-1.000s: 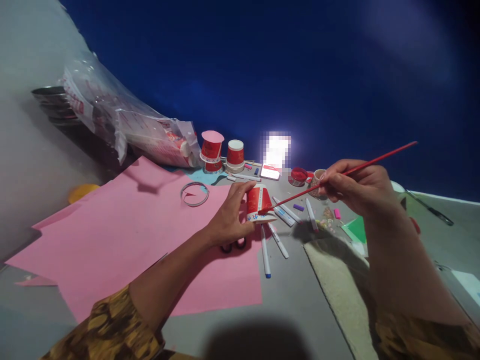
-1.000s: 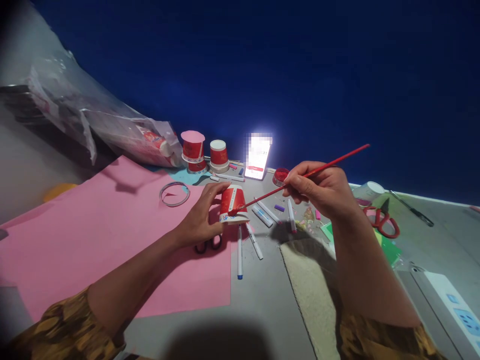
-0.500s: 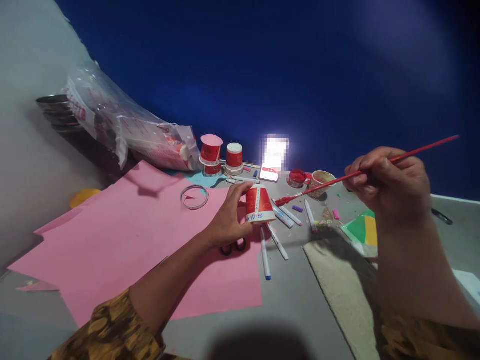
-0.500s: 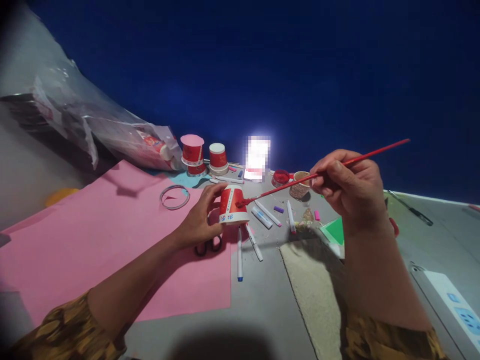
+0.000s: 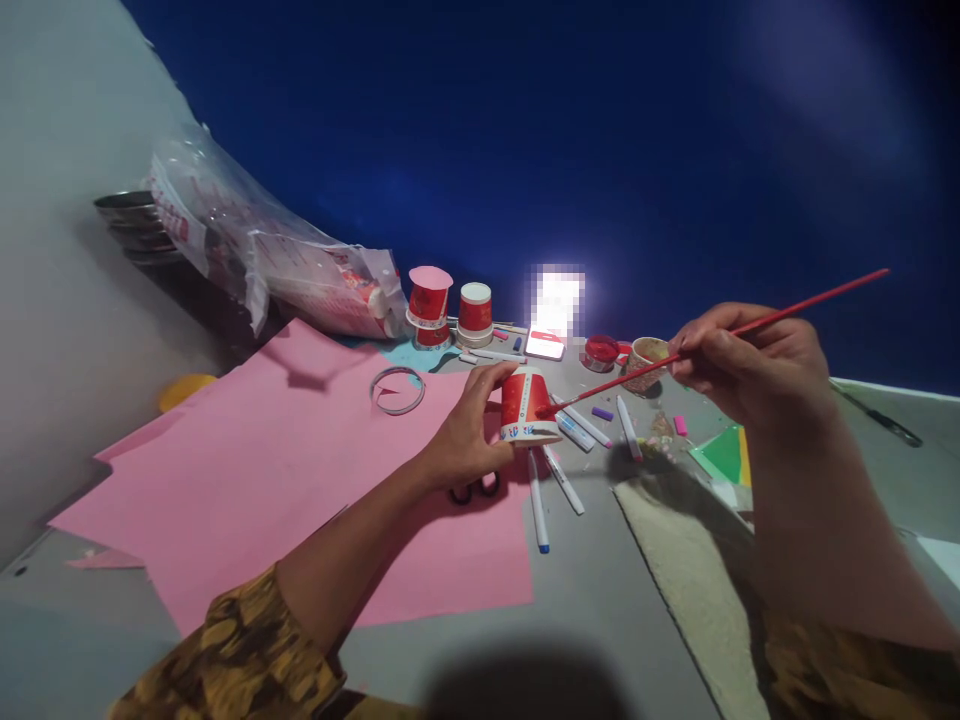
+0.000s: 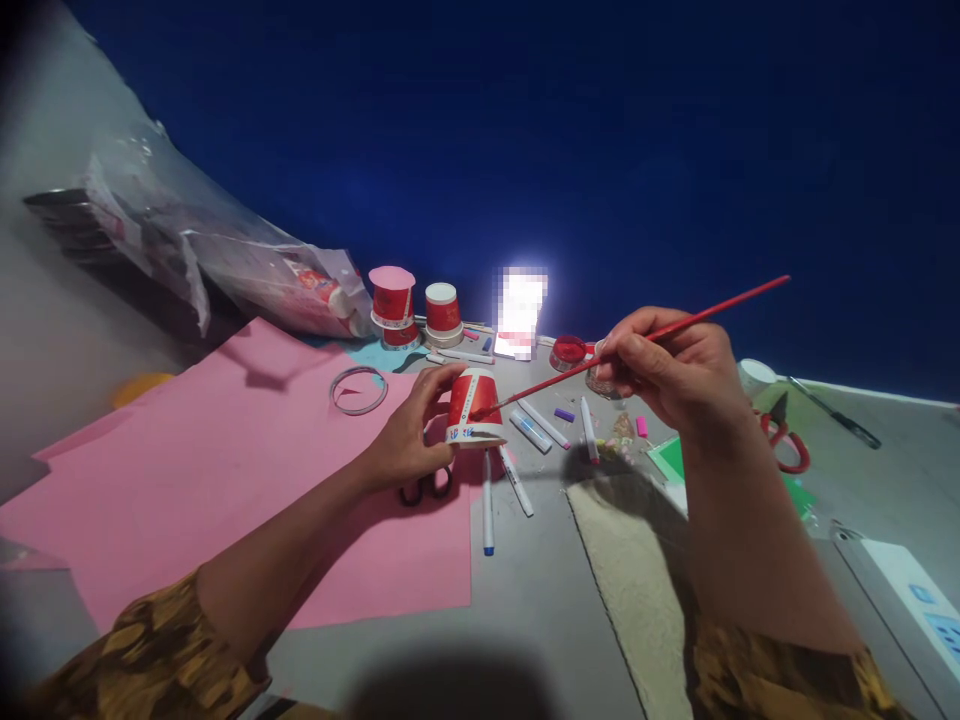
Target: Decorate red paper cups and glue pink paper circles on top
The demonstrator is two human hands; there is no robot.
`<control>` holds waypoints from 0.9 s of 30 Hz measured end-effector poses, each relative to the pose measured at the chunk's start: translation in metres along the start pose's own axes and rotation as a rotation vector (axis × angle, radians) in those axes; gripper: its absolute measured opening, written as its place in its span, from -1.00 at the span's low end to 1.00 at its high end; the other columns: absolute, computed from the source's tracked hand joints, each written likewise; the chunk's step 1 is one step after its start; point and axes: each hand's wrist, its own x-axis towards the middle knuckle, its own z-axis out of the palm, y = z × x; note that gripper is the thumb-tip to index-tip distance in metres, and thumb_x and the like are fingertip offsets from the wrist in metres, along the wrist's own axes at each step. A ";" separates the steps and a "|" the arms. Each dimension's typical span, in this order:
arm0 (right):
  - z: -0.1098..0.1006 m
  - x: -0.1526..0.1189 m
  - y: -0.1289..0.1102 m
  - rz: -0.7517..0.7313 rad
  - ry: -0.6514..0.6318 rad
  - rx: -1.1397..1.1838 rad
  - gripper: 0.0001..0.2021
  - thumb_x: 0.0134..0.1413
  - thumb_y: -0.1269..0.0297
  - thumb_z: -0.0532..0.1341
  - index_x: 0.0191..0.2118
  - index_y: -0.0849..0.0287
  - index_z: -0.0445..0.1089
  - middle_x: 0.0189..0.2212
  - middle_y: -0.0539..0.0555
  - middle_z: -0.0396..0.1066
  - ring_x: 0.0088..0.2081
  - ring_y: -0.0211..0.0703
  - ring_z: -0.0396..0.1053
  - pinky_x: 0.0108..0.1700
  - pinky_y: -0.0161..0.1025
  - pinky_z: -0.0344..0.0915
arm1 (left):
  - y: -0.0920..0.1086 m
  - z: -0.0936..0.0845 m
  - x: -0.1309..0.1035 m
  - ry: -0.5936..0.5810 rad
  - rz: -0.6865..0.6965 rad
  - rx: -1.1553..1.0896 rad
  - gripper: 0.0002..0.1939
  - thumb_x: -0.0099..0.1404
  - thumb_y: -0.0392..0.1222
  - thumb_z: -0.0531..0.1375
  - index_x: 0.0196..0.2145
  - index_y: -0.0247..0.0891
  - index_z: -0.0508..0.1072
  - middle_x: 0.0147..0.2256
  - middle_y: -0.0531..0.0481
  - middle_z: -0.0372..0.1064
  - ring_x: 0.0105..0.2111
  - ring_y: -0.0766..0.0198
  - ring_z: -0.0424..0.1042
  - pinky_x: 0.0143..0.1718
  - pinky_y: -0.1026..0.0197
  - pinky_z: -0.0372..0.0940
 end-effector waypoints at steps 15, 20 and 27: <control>0.000 0.012 -0.002 -0.128 0.166 0.101 -0.71 -0.02 0.12 0.58 -0.44 0.18 0.56 -0.53 0.10 0.52 -0.60 -0.33 0.34 -0.60 -0.29 0.11 | -0.003 -0.002 0.001 0.077 0.023 0.078 -0.11 0.13 -0.31 0.36 0.35 0.01 0.14 0.31 -0.16 0.03 0.33 -0.11 0.20 0.29 -0.26 0.35; 0.017 0.016 -0.014 -0.076 0.143 0.272 -0.70 -0.03 0.12 0.57 -0.44 0.15 0.51 -0.60 -0.04 0.40 -0.63 -0.43 0.18 -0.59 -0.36 0.09 | -0.007 -0.009 0.002 0.130 0.049 0.144 -0.08 0.07 -0.44 0.27 0.35 0.03 0.16 0.28 -0.14 0.08 0.32 -0.12 0.18 0.27 -0.25 0.36; 0.033 -0.039 0.040 0.345 0.278 0.555 -0.73 -0.12 0.20 0.56 -0.36 0.18 0.52 -0.60 -0.08 0.38 -0.63 -0.46 0.13 -0.57 -0.46 0.25 | -0.012 -0.020 0.003 0.177 0.024 0.176 -0.01 0.01 -0.47 0.23 0.37 0.04 0.12 0.28 -0.14 0.06 0.33 -0.13 0.16 0.31 -0.29 0.29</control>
